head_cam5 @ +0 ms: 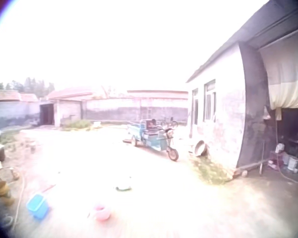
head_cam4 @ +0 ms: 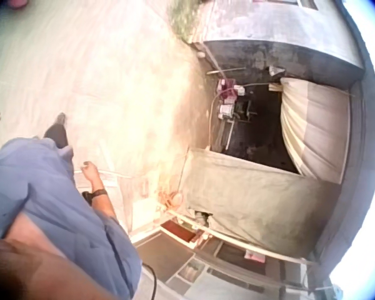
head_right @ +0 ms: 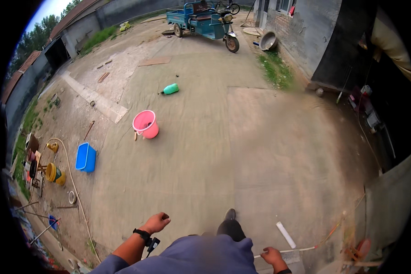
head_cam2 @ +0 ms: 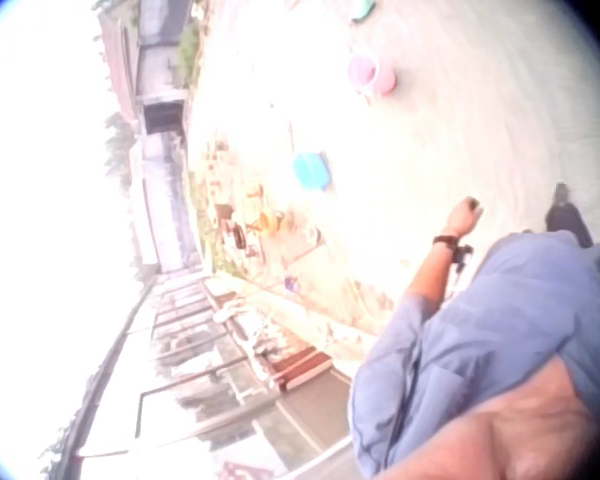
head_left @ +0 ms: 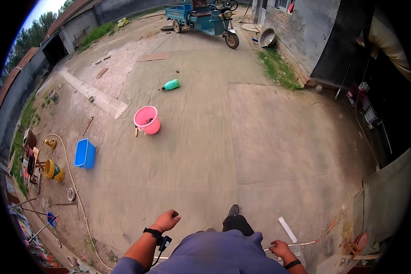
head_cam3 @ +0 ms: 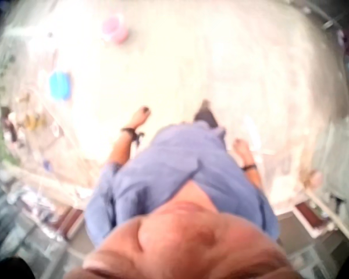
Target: The person walks into a room, picks up a blue electric kettle, fills it with water from a large dispenser, and places it on a table. Then the person walks outside to a blue three-wheeled vehicle and uses a wrench to tighten the nuts on the rear wheel.
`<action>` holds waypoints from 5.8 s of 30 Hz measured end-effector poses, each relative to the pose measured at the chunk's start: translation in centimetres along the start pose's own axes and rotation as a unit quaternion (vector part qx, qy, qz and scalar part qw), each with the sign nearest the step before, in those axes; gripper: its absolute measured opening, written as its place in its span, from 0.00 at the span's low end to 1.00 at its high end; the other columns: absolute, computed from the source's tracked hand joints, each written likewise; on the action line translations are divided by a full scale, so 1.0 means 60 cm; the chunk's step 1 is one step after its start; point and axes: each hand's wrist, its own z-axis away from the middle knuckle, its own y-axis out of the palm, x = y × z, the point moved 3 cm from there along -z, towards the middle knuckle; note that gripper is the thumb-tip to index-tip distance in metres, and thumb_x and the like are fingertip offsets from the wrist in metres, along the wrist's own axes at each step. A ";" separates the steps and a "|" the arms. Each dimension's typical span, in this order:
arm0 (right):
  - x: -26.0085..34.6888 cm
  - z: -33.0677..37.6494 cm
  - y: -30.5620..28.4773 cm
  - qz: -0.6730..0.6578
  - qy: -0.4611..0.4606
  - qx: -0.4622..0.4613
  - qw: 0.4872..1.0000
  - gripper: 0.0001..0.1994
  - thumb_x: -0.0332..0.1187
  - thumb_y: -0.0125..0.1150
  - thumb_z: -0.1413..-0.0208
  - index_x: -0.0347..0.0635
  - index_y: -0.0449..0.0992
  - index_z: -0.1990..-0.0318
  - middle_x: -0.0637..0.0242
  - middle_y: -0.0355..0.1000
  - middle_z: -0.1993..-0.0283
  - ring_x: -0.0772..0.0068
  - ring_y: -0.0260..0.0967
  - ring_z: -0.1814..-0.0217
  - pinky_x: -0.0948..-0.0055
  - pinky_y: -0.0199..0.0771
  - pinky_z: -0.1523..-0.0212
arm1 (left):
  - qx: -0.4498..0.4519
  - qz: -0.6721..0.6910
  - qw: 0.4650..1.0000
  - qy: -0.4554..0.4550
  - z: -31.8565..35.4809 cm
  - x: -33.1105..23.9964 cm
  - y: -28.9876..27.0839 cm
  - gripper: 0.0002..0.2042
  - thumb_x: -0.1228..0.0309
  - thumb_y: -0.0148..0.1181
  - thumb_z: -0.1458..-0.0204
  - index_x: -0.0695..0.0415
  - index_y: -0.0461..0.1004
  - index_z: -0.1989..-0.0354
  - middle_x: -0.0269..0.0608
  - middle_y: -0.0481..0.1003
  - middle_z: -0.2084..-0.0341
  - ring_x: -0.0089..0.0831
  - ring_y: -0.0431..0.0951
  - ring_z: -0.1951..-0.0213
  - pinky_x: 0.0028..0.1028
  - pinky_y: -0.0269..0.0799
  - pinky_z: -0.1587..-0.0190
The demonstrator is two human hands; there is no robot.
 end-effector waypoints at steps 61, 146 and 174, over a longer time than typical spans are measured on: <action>2.831 -2.113 -1.300 0.063 -0.173 0.078 0.980 0.21 0.37 0.65 0.45 0.35 0.75 0.47 0.60 0.80 0.62 0.70 0.78 0.65 0.69 0.78 0.61 | -0.124 0.194 0.959 -0.163 -2.433 -0.668 -1.786 0.20 0.59 0.61 0.44 0.63 0.76 0.53 0.52 0.80 0.58 0.44 0.81 0.54 0.36 0.75 0.50; 6.526 -3.598 -1.277 0.035 -0.216 0.432 0.875 0.11 0.36 0.64 0.56 0.43 0.80 0.64 0.65 0.78 0.70 0.68 0.74 0.68 0.65 0.71 0.66 | 0.287 0.070 0.938 -0.182 -5.183 -0.430 -4.851 0.13 0.67 0.63 0.47 0.64 0.79 0.59 0.45 0.81 0.69 0.31 0.80 0.64 0.30 0.74 0.57; 6.593 -3.613 -1.110 -0.230 0.012 0.183 0.956 0.13 0.42 0.67 0.45 0.41 0.79 0.63 0.68 0.78 0.67 0.77 0.73 0.64 0.74 0.73 0.59 | 0.411 -0.141 0.898 -0.070 -5.645 -0.471 -5.042 0.17 0.60 0.58 0.41 0.66 0.76 0.65 0.46 0.79 0.74 0.32 0.80 0.71 0.32 0.75 0.64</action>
